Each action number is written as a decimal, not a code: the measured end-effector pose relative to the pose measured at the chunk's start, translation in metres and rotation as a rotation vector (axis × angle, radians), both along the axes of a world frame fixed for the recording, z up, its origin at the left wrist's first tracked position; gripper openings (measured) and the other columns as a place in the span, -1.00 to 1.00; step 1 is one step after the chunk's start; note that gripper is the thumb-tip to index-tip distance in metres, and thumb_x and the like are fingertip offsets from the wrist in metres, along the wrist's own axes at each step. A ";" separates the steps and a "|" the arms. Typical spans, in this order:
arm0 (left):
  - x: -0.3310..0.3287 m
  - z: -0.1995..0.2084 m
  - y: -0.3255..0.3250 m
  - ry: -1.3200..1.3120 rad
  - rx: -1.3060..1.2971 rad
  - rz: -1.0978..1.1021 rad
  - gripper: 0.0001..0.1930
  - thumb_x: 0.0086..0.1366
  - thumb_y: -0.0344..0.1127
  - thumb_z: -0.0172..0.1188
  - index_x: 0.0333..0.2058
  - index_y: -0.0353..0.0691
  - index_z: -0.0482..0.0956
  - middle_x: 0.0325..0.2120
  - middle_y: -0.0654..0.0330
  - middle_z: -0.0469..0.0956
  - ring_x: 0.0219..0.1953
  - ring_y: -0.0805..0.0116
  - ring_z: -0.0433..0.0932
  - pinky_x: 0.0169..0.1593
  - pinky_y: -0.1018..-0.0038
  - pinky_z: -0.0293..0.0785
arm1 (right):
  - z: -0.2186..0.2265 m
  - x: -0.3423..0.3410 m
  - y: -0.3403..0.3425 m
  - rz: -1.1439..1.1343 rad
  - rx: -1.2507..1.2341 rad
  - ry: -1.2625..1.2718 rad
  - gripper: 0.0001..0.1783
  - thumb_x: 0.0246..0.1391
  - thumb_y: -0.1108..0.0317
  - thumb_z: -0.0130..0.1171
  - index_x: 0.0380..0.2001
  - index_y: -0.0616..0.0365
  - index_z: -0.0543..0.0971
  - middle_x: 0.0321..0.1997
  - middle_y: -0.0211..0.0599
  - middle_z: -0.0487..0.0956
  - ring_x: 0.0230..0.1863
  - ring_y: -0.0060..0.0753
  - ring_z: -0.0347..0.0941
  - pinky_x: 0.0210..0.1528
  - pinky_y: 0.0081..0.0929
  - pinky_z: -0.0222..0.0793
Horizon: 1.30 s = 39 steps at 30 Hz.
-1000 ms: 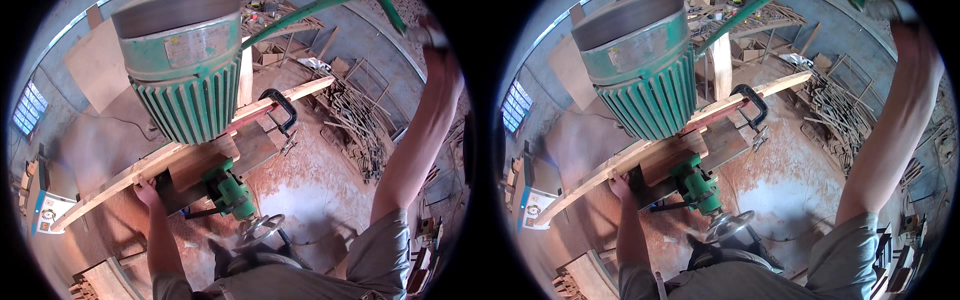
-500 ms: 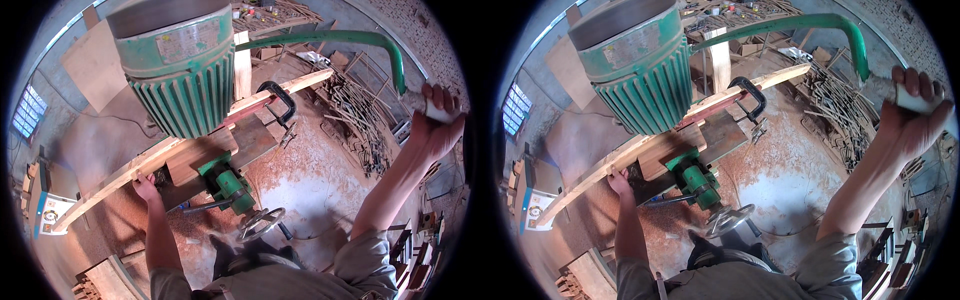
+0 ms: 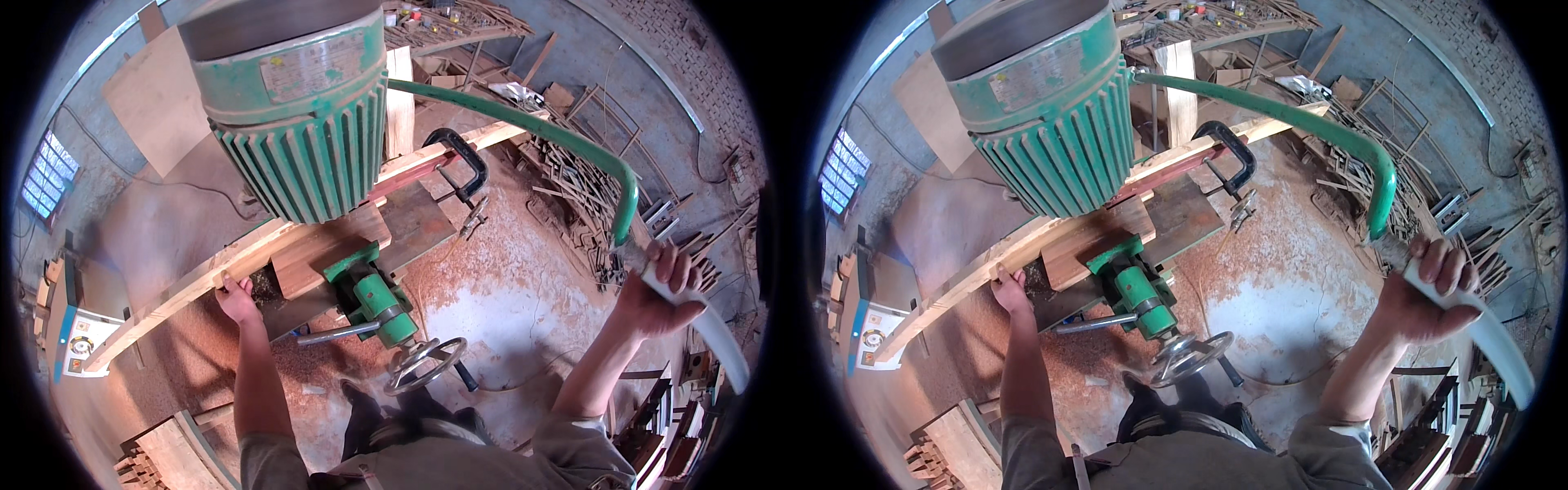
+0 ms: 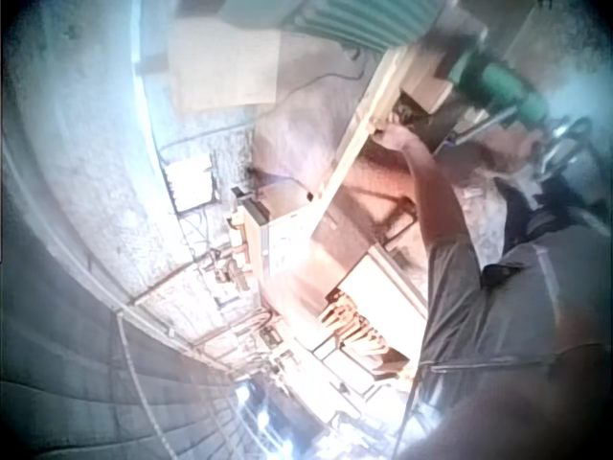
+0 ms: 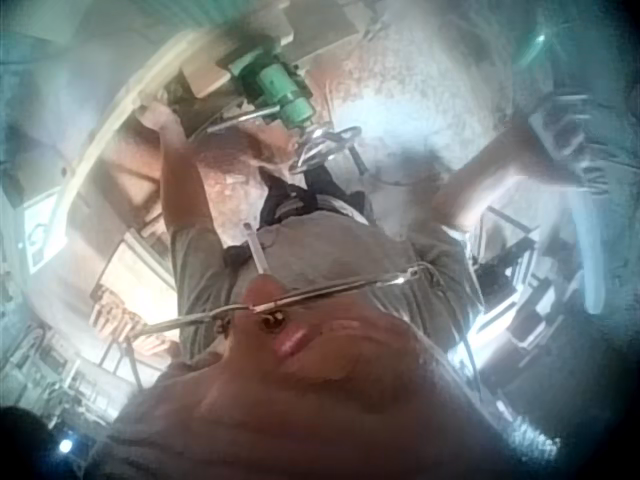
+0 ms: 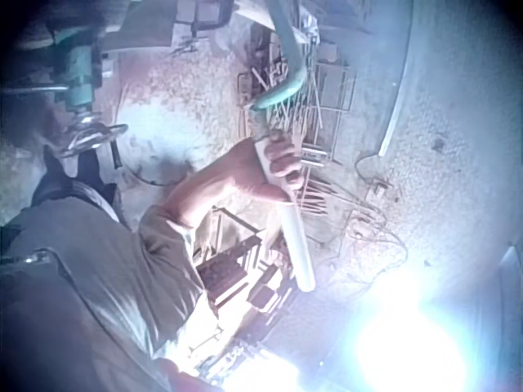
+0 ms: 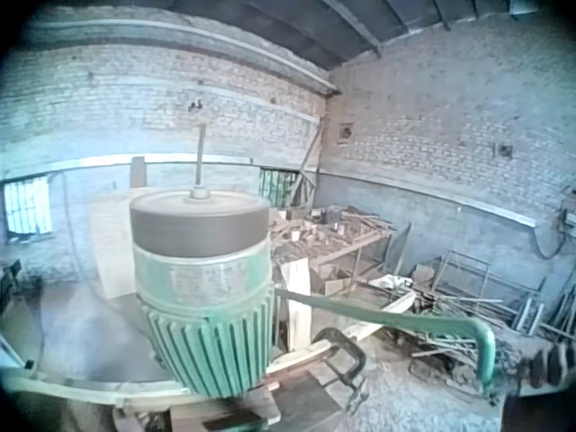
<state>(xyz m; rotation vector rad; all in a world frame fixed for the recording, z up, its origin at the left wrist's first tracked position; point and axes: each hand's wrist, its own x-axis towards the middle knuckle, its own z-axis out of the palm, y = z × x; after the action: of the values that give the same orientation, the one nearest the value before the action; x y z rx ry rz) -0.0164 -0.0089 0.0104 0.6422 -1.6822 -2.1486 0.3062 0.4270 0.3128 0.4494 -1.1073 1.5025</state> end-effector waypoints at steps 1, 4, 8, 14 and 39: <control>0.000 0.000 0.000 -0.004 0.002 0.004 -0.64 0.30 -0.17 0.04 -0.12 -0.36 0.26 -0.35 0.11 0.46 -0.51 0.44 0.50 -0.50 0.64 0.52 | -0.010 0.006 0.000 0.001 0.010 -0.028 -0.66 -0.04 -0.05 0.21 -0.44 -0.08 0.40 -0.57 -0.58 0.23 -0.45 -0.50 0.17 -0.18 -0.32 0.09; 0.001 0.006 0.004 -0.025 0.004 0.014 -0.65 0.30 -0.18 0.03 -0.12 -0.35 0.26 -0.35 0.11 0.46 -0.51 0.44 0.50 -0.50 0.64 0.52 | -0.040 0.016 -0.005 -0.063 -0.035 -0.059 -0.65 -0.02 -0.08 0.16 -0.42 -0.09 0.40 -0.55 -0.57 0.25 -0.40 -0.47 0.20 -0.11 -0.26 0.12; 0.001 0.001 0.000 -0.024 0.006 0.012 -0.61 0.30 -0.19 0.03 -0.05 -0.38 0.24 -0.34 0.11 0.45 -0.51 0.43 0.50 -0.45 0.63 0.54 | -0.078 0.031 -0.011 -0.110 -0.061 -0.154 -0.64 0.01 -0.09 0.12 -0.38 -0.07 0.39 -0.47 -0.47 0.33 -0.27 -0.33 0.28 0.06 -0.10 0.10; 0.003 0.006 0.002 -0.022 0.034 0.020 -0.62 0.29 -0.21 0.03 -0.06 -0.37 0.25 -0.33 0.10 0.45 -0.49 0.42 0.50 -0.44 0.62 0.55 | -0.145 0.061 -0.015 -0.071 -0.091 -0.347 -0.63 0.02 -0.02 0.11 -0.20 -0.04 0.45 -0.12 -0.24 0.47 0.12 -0.03 0.24 0.29 -0.01 -0.13; -0.001 -0.020 -0.013 0.093 -0.016 0.031 -0.64 0.27 -0.21 0.07 -0.10 -0.33 0.29 -0.39 0.14 0.46 -0.55 0.45 0.48 -0.54 0.62 0.44 | -0.029 -0.196 -0.143 0.172 0.976 -1.091 -0.53 0.14 0.07 -0.02 0.00 0.16 0.42 0.00 -0.12 0.47 0.05 -0.20 0.38 0.12 -0.33 0.23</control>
<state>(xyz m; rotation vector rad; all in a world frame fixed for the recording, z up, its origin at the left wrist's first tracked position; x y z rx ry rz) -0.0177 -0.0220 -0.0094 0.5511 -1.6288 -2.1073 0.1098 0.2839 0.2840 0.3499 -2.7506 1.2296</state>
